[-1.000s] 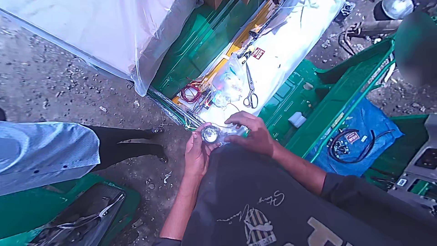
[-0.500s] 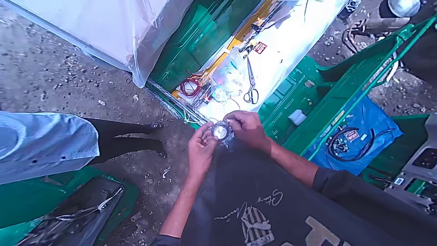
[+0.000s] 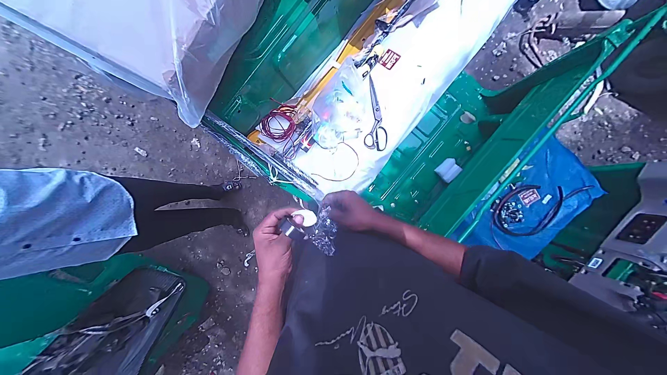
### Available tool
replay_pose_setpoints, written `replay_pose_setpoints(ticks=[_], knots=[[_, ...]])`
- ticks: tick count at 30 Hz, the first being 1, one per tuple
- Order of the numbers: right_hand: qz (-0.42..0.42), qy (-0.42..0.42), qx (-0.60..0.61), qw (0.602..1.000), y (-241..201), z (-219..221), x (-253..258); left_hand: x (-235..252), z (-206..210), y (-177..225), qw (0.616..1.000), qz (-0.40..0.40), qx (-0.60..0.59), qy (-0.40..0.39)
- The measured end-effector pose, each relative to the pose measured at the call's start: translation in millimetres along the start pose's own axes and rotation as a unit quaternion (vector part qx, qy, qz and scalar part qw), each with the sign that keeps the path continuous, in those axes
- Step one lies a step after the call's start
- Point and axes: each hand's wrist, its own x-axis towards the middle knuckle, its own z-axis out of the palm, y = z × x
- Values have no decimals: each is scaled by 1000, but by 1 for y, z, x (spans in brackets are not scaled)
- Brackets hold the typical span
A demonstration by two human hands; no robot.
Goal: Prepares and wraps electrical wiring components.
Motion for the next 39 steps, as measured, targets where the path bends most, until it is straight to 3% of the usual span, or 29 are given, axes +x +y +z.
replay_pose_setpoints(ticks=[2, 4, 8, 11, 13, 14, 17, 19, 21, 23, 26, 28, 29, 33, 36, 39], knots=[[-6, -34, 125, 992, -3, 3, 3, -8, -10, -5, 998, 23, 56, 24], [1, -122, 227, 966, -9, 4, 8, -16, -19, -13, 992, 55, 110, 41], [-20, -168, 171, 971, -15, 34, 24, -31, -26, -18, 969, 89, 223, 59], [44, -170, 180, 968, -10, 59, 51, -42, -47, -9, 964, 74, 222, 127], [59, -177, 73, 980, 0, 82, 73, -53, -72, 2, 951, 50, 212, 221], [28, -209, -19, 977, 5, 95, 82, -57, -86, 7, 934, 40, 221, 278], [-61, -358, -259, 895, 0, 129, 85, -69, -115, 19, 906, 7, 217, 363], [-98, -384, -315, 862, -11, 127, 81, -68, -118, 25, 910, -10, 169, 378], [-118, -363, -290, 878, -12, 97, 84, -61, -109, 24, 926, -23, 102, 364], [-90, -306, -207, 925, -1, 48, 84, -55, -94, 14, 945, -34, 44, 324], [30, -114, -74, 990, 24, -40, 64, -41, -68, -1, 971, -57, -35, 230], [50, 5, -47, 998, 35, -83, 50, -25, -45, -6, 980, -94, -67, 159], [46, 21, -6, 999, 32, -93, 44, -15, -32, -7, 983, -111, -82, 119], [-7, 0, 191, 982, -16, -73, 16, 19, 12, 0, 989, -122, -89, 0], [-70, 3, 221, 973, -51, -51, -4, 41, 32, 15, 993, -84, -66, -59], [-125, 87, 207, 966, -66, -37, -9, 59, 41, 24, 995, -5, -46, -94]])
